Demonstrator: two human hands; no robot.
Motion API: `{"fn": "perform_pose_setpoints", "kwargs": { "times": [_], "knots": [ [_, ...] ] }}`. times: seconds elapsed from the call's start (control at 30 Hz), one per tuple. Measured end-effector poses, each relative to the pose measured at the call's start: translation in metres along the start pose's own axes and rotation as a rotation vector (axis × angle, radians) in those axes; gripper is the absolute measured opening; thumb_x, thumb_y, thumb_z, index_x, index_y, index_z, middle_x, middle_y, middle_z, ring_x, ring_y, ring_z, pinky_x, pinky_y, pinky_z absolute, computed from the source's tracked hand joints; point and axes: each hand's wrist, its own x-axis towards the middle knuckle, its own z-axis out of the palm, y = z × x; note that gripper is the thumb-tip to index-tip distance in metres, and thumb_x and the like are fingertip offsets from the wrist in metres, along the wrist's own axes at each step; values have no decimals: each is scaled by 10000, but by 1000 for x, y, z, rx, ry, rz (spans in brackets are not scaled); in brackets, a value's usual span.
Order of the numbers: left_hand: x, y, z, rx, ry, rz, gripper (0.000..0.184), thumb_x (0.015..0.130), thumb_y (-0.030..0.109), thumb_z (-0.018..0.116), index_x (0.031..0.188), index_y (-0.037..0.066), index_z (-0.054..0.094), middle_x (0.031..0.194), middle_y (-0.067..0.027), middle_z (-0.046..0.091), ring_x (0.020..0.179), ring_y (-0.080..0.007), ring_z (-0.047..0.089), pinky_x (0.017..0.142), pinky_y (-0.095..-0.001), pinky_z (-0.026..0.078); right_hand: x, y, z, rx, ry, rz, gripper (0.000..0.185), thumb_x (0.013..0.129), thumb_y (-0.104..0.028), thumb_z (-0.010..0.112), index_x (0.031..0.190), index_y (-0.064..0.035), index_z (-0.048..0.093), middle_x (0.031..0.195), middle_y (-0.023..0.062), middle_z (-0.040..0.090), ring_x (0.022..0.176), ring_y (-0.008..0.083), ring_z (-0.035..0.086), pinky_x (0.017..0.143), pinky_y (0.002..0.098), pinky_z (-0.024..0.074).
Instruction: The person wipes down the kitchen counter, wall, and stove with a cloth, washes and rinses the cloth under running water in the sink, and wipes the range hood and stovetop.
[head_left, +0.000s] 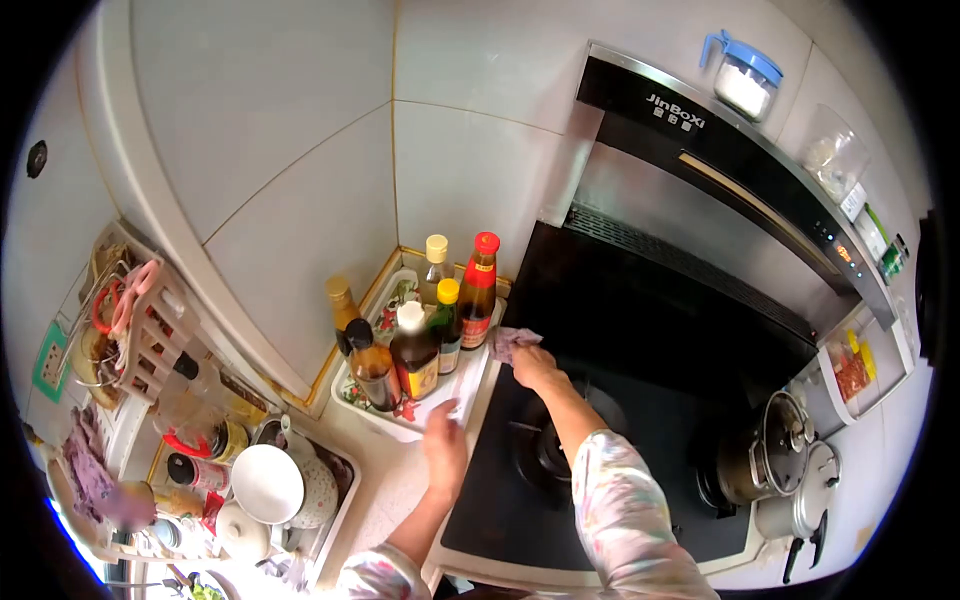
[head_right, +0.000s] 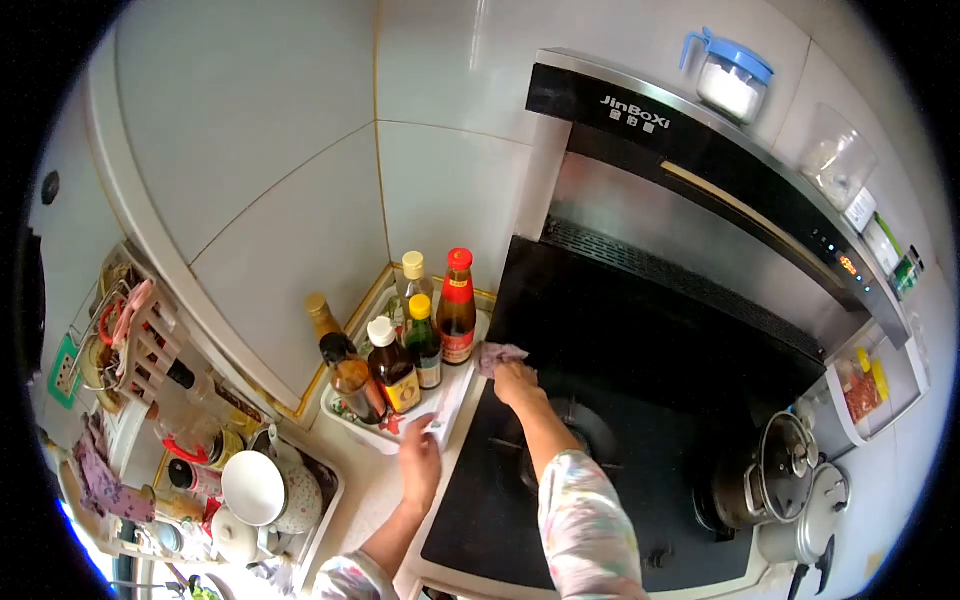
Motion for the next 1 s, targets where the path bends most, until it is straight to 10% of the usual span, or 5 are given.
{"fn": "perform_pose_setpoints", "kwargs": {
  "times": [0.13, 0.27, 0.4, 0.87, 1.0],
  "knots": [
    [50, -22, 71, 71, -318, 249, 476, 778, -29, 492, 1250, 20, 454, 1156, -254, 542, 1089, -390, 514, 921, -390, 422, 12, 9, 3, 39, -247, 64, 442, 860, -104, 430, 1301, -141, 437, 1382, 104, 402, 1273, 287, 384, 1014, 404, 365],
    [102, -37, 128, 63, -604, -225, 517, 877, 154, 489, 1355, 27, 342, 1179, -246, 539, 1112, -353, 525, 921, -342, 414, 7, 12, -25, 62, -327, 62, 402, 887, -160, 422, 1286, -177, 464, 1361, 108, 431, 1223, 284, 445, 988, 380, 397],
    [117, -22, 142, 123, -579, -128, 543, 932, 426, 359, 1289, 23, 426, 1160, -282, 541, 1119, -415, 490, 955, -412, 376, 25, 25, -14, 158, -425, 158, 435, 896, -207, 422, 1317, -97, 410, 1380, 129, 403, 1257, 270, 406, 1013, 368, 370],
    [68, -41, 67, 495, -628, -180, 525, 974, 329, 189, 1024, -57, 542, 874, -269, 629, 849, -380, 627, 773, -435, 489, -28, -54, -28, 79, -508, -14, 514, 802, -274, 598, 1242, -29, 493, 1337, 140, 456, 1239, 287, 435, 1034, 424, 353],
    [36, -74, 35, 589, -705, -6, 319, 900, 193, 471, 1082, -66, 506, 848, -207, 650, 710, -291, 663, 613, -374, 554, -64, -93, -58, 61, -645, -41, 334, 706, -192, 673, 993, -22, 664, 1098, 139, 630, 1039, 272, 598, 954, 459, 417]
  ]
}}
